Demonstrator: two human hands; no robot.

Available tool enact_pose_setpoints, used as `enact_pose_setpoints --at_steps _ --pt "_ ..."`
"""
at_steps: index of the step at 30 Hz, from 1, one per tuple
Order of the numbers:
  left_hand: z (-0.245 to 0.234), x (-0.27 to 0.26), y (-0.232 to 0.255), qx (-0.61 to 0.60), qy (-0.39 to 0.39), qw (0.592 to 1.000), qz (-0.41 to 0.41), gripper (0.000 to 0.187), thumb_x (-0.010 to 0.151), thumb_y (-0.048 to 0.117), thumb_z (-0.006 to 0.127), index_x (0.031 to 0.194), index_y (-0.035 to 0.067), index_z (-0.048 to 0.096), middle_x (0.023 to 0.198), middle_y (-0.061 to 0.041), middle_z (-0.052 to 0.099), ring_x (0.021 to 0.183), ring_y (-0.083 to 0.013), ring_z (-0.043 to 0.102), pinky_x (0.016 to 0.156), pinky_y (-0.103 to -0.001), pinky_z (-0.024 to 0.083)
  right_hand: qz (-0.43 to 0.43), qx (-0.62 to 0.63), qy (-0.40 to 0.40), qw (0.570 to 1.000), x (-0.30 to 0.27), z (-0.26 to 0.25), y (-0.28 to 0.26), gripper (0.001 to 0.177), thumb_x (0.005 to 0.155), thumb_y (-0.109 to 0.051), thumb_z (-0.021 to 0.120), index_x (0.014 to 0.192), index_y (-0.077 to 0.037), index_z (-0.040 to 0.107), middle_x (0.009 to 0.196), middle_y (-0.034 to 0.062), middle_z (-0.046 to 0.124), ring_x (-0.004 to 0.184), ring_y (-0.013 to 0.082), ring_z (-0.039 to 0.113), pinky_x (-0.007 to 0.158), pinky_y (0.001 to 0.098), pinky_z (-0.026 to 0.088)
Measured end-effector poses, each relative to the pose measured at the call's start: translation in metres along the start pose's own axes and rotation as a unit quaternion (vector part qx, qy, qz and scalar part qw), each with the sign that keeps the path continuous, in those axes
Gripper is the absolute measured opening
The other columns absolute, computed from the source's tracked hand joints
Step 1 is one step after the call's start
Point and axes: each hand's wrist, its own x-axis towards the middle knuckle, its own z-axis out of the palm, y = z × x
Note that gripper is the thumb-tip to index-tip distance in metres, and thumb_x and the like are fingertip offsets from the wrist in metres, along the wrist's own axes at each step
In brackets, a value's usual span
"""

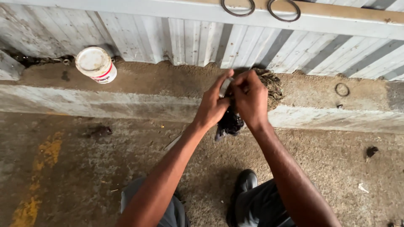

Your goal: Cleaning and inspecting a ball bearing using a rag and a metal shim.

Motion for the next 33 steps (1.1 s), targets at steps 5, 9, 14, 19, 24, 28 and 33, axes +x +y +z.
enact_pose_setpoints --at_steps 5,9,14,19,24,28,33 --pt "-0.003 -0.006 0.030 -0.050 -0.019 0.999 -0.001 0.085 0.079 -0.017 0.047 0.156 0.017 0.039 0.167 -0.016 0.034 0.130 -0.0350 0.061 0.078 -0.030 0.068 0.139 0.041 0.021 0.989 0.004 -0.004 0.006 0.015 0.092 0.011 0.059 0.097 -0.003 0.055 0.093 0.0113 0.070 0.075 0.0179 0.071 0.059 0.0304 0.064" --pt "-0.008 -0.009 0.038 -0.049 -0.016 0.998 0.041 0.085 0.079 -0.014 0.048 0.159 0.016 0.044 0.165 -0.017 0.047 0.132 -0.0313 0.064 0.097 -0.033 0.064 0.169 0.075 0.018 0.983 0.003 -0.005 0.013 0.014 0.092 0.009 0.059 0.102 -0.002 0.059 0.094 0.0117 0.070 0.075 0.0149 0.070 0.060 0.0289 0.064" --pt "-0.008 -0.002 0.046 -0.171 -0.001 0.985 0.002 0.085 0.074 -0.014 0.046 0.154 0.012 0.044 0.166 -0.015 0.038 0.147 -0.0290 0.044 0.107 -0.036 0.054 0.252 0.062 0.013 0.966 0.005 -0.013 -0.013 0.007 0.096 -0.006 0.068 0.103 -0.005 0.066 0.090 0.0111 0.074 0.066 0.0160 0.069 0.053 0.0279 0.056" --pt "-0.011 -0.002 0.057 -0.355 0.006 0.935 0.008 0.090 0.070 -0.015 0.043 0.157 0.005 0.042 0.167 -0.016 0.039 0.156 -0.0274 0.037 0.121 -0.036 0.041 0.028 -0.040 0.098 0.994 0.001 -0.016 -0.037 0.011 0.096 -0.006 0.076 0.103 -0.001 0.070 0.099 0.0118 0.073 0.078 0.0164 0.069 0.066 0.0308 0.058" --pt "-0.011 -0.005 0.052 -0.367 0.007 0.930 -0.002 0.092 0.066 -0.015 0.045 0.157 0.005 0.042 0.164 -0.016 0.042 0.154 -0.0275 0.040 0.128 -0.034 0.039 0.001 -0.105 0.050 0.993 0.004 -0.019 -0.025 0.010 0.097 -0.006 0.076 0.104 -0.001 0.071 0.100 0.0092 0.070 0.077 0.0193 0.071 0.063 0.0318 0.059" --pt "-0.007 -0.005 0.044 -0.313 0.005 0.950 -0.010 0.091 0.068 -0.014 0.045 0.156 0.008 0.045 0.164 -0.014 0.044 0.154 -0.0268 0.042 0.126 -0.036 0.042 -0.006 -0.108 0.037 0.993 0.005 -0.025 -0.025 0.011 0.095 -0.005 0.077 0.104 0.000 0.071 0.100 0.0107 0.070 0.079 0.0210 0.072 0.065 0.0317 0.061" --pt "0.002 -0.007 0.039 -0.183 -0.012 0.983 0.017 0.089 0.072 -0.017 0.046 0.156 0.011 0.047 0.165 -0.013 0.044 0.157 -0.0257 0.038 0.129 -0.034 0.035 0.012 -0.086 0.036 0.996 0.006 -0.030 -0.032 0.009 0.094 -0.003 0.077 0.102 -0.001 0.073 0.099 0.0116 0.075 0.086 0.0215 0.076 0.074 0.0337 0.062"
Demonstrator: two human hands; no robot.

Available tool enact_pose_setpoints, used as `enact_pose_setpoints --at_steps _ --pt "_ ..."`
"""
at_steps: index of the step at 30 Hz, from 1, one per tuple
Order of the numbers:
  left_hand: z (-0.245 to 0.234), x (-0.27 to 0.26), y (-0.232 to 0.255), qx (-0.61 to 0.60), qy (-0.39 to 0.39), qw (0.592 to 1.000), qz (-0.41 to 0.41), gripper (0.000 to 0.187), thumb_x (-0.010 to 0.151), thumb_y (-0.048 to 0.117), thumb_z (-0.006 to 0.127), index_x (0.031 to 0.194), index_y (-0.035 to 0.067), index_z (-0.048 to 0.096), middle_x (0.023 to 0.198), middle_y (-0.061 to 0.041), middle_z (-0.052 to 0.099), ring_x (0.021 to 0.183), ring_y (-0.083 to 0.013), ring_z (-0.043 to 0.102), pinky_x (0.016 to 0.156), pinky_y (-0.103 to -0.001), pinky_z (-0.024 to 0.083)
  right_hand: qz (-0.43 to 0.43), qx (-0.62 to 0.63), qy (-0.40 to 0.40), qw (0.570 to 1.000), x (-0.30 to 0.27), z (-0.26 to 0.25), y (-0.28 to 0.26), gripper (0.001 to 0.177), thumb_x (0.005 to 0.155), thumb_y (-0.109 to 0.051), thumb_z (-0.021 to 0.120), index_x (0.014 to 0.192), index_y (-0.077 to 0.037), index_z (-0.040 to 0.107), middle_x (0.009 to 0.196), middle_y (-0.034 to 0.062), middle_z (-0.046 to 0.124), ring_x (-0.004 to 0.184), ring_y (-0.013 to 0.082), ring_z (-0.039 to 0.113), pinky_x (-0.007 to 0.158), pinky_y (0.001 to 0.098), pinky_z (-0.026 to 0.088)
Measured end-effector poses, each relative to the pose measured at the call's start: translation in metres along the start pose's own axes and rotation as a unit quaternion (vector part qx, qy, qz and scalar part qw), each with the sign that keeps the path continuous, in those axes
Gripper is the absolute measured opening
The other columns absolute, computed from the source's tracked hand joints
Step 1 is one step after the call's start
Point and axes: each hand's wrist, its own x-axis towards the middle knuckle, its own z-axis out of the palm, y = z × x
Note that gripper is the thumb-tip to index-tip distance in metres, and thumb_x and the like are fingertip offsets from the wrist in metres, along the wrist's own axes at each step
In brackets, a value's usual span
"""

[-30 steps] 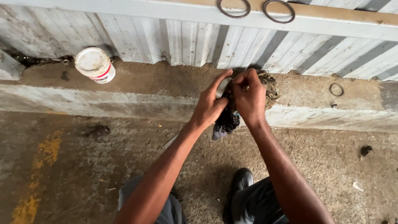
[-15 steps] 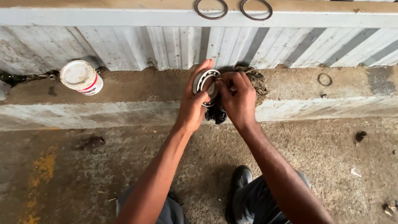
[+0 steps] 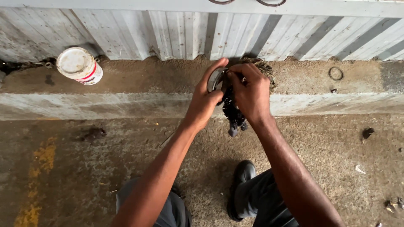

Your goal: Cleaning and inspecting a ball bearing using a rag and a metal shim.

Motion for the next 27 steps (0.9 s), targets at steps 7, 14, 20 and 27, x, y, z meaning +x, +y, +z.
enact_pose_setpoints --at_steps 7,14,20,27 --pt "-0.002 0.004 -0.002 -0.022 0.009 0.999 -0.026 0.087 0.073 -0.017 0.045 0.155 0.012 0.044 0.165 -0.012 0.037 0.154 -0.0243 0.034 0.122 -0.032 0.042 -0.032 0.020 0.019 0.999 -0.007 0.019 0.014 0.010 0.095 -0.002 0.076 0.104 -0.002 0.071 0.106 0.0121 0.074 0.092 0.0229 0.075 0.079 0.0348 0.063" --pt "-0.013 0.003 0.007 -0.078 0.047 0.996 -0.021 0.079 0.077 -0.013 0.045 0.153 0.006 0.050 0.161 -0.012 0.049 0.136 -0.0190 0.053 0.083 -0.022 0.051 -0.071 -0.017 0.060 0.996 -0.006 0.024 -0.010 0.017 0.095 -0.003 0.073 0.112 -0.004 0.072 0.114 0.0106 0.070 0.100 0.0305 0.072 0.084 0.0408 0.059" --pt "-0.020 0.006 0.024 -0.100 0.055 0.993 -0.015 0.074 0.081 -0.012 0.049 0.153 0.004 0.047 0.158 -0.013 0.050 0.136 -0.0197 0.054 0.100 -0.026 0.050 0.122 0.091 -0.016 0.988 0.008 0.010 -0.013 0.018 0.095 -0.005 0.068 0.112 -0.004 0.073 0.103 0.0092 0.073 0.080 0.0228 0.069 0.068 0.0370 0.057" --pt "-0.016 0.008 0.048 -0.259 0.027 0.965 -0.003 0.087 0.067 -0.007 0.046 0.153 0.001 0.044 0.157 -0.019 0.048 0.143 -0.0309 0.051 0.124 -0.043 0.040 0.250 0.576 0.025 0.778 0.012 -0.013 0.006 0.020 0.098 0.001 0.055 0.117 -0.002 0.062 0.101 0.0078 0.070 0.087 0.0135 0.067 0.079 0.0288 0.057"
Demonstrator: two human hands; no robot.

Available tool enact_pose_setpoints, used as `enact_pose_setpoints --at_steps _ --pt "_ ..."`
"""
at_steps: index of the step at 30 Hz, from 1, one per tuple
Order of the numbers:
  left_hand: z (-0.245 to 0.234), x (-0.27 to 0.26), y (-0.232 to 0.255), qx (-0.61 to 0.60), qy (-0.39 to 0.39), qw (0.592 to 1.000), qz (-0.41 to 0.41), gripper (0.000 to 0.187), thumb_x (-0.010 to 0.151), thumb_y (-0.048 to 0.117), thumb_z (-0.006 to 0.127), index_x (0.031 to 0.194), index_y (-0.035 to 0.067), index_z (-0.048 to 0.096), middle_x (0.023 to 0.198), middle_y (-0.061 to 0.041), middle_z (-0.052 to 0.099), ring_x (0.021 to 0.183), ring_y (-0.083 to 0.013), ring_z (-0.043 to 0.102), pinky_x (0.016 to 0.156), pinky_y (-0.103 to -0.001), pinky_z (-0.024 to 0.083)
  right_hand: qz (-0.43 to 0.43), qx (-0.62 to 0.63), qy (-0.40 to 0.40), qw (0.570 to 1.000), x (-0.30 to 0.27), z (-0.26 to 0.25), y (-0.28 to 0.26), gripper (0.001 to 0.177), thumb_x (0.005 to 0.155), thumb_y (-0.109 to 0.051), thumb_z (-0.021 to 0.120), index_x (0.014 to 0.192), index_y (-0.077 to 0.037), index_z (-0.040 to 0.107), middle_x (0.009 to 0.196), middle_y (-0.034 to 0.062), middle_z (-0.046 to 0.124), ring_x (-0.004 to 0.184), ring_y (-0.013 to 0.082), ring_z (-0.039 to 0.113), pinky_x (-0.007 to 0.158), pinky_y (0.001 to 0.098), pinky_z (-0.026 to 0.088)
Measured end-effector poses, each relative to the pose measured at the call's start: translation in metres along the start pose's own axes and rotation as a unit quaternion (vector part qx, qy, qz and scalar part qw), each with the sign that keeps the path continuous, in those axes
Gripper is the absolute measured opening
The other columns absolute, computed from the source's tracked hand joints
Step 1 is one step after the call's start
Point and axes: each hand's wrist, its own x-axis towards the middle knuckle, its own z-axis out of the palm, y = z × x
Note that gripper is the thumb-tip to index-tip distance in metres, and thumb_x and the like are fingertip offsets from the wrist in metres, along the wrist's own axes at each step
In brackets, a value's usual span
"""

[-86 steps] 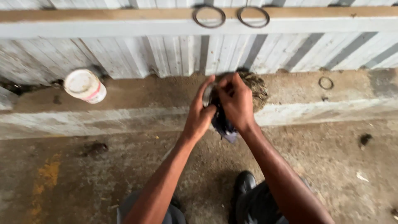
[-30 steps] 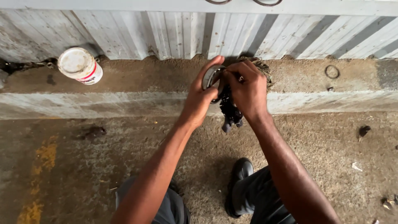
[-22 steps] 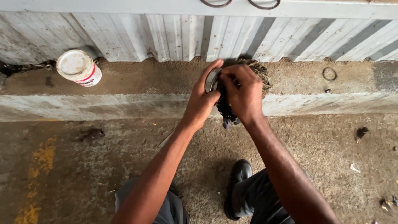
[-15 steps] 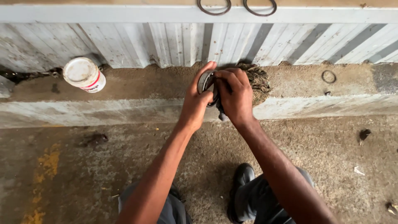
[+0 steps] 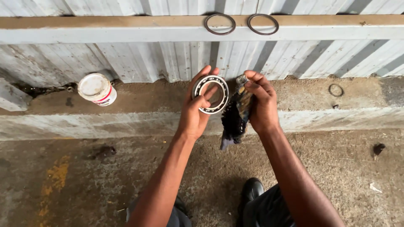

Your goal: Cleaning and inspecting a ball bearing using a rag and a metal shim.

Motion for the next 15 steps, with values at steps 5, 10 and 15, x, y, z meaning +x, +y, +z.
enact_pose_setpoints --at_steps 5,10,15 --pt "0.005 0.000 -0.001 -0.028 -0.016 0.999 0.028 0.087 0.066 -0.005 0.046 0.153 -0.002 0.044 0.159 -0.019 0.046 0.145 -0.0361 0.050 0.129 -0.047 0.038 0.059 0.063 -0.009 0.996 -0.005 0.003 0.012 0.018 0.097 -0.006 0.057 0.113 -0.002 0.064 0.100 0.0060 0.070 0.088 0.0143 0.068 0.082 0.0292 0.057" --pt "0.007 -0.003 0.003 -0.034 -0.013 0.999 0.018 0.085 0.067 -0.005 0.047 0.153 -0.002 0.044 0.160 -0.018 0.046 0.145 -0.0351 0.051 0.130 -0.047 0.038 0.019 0.045 -0.019 0.999 -0.011 0.008 0.016 0.013 0.102 -0.005 0.058 0.113 0.000 0.063 0.100 0.0051 0.069 0.088 0.0126 0.065 0.082 0.0269 0.054" --pt "0.003 -0.004 -0.004 -0.002 -0.014 0.999 0.038 0.084 0.067 -0.005 0.049 0.152 -0.003 0.048 0.158 -0.021 0.049 0.147 -0.0288 0.050 0.131 -0.046 0.039 -0.030 -0.032 -0.016 0.999 -0.015 0.010 0.014 0.009 0.104 -0.003 0.060 0.111 0.000 0.066 0.096 0.0033 0.068 0.083 0.0076 0.061 0.074 0.0221 0.050"
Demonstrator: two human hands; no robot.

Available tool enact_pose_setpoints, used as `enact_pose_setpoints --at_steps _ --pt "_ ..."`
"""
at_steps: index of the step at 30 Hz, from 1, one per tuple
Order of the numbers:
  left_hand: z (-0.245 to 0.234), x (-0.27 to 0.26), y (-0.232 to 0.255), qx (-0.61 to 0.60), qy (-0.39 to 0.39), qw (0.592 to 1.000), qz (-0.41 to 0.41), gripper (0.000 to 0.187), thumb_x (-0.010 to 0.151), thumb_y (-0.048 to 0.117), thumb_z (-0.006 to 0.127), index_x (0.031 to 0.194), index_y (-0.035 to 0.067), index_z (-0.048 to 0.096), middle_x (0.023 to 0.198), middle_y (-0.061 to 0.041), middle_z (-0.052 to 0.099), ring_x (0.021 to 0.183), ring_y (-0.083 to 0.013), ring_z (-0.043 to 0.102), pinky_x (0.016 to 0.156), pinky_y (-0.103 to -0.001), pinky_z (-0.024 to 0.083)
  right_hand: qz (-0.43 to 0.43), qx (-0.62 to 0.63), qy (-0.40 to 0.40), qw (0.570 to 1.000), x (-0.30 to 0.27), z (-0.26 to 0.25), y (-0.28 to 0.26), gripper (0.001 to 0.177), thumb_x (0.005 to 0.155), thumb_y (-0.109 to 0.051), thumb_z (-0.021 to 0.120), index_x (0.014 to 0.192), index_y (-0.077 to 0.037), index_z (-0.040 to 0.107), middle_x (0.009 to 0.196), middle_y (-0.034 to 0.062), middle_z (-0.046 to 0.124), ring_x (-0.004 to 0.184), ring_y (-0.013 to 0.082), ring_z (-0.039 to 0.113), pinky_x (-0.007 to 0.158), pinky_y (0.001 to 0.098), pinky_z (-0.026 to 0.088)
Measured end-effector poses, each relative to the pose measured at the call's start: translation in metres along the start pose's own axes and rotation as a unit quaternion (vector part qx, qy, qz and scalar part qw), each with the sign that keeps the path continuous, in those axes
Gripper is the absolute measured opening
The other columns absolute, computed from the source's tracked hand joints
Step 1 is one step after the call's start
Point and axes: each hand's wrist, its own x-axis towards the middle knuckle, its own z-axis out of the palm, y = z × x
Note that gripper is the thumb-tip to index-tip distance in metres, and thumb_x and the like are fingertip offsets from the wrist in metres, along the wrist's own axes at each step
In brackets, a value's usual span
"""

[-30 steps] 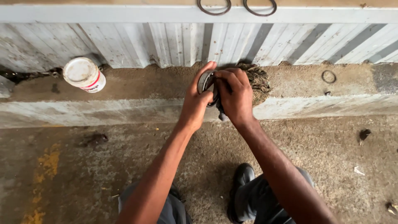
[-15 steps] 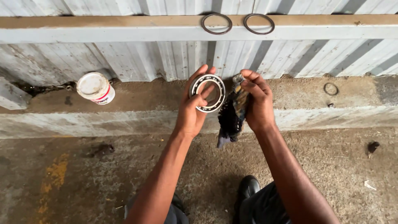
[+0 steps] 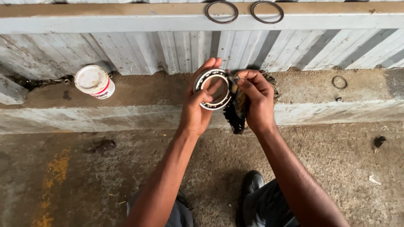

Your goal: Cleaning and inspecting a ball bearing using a rag and a metal shim.

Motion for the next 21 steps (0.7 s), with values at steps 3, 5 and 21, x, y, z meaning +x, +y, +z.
enact_pose_setpoints --at_steps 3,5,21 --pt "0.010 -0.001 0.002 -0.003 0.023 0.999 -0.033 0.084 0.067 -0.005 0.049 0.151 -0.001 0.049 0.157 -0.018 0.050 0.144 -0.0293 0.051 0.128 -0.042 0.039 -0.028 -0.166 0.014 0.986 -0.002 0.003 -0.002 0.008 0.105 -0.004 0.063 0.109 -0.002 0.069 0.089 0.0042 0.067 0.069 0.0065 0.053 0.060 0.0219 0.044" --pt "0.010 -0.001 -0.003 0.012 0.021 0.999 -0.040 0.084 0.067 -0.006 0.050 0.151 -0.001 0.049 0.156 -0.019 0.051 0.145 -0.0283 0.051 0.128 -0.041 0.039 -0.070 -0.239 0.010 0.968 -0.003 0.005 -0.004 0.006 0.104 -0.004 0.064 0.108 -0.002 0.069 0.091 0.0050 0.069 0.071 0.0066 0.057 0.060 0.0216 0.046" --pt "-0.028 -0.009 -0.057 0.170 0.051 0.979 -0.104 0.081 0.073 -0.015 0.052 0.152 0.003 0.056 0.124 -0.020 0.060 0.092 -0.0170 0.057 0.071 -0.024 0.051 -0.210 -0.553 -0.071 0.804 0.000 0.007 -0.001 0.008 0.094 -0.003 0.073 0.101 -0.003 0.070 0.103 0.0096 0.070 0.091 0.0202 0.071 0.076 0.0349 0.062"
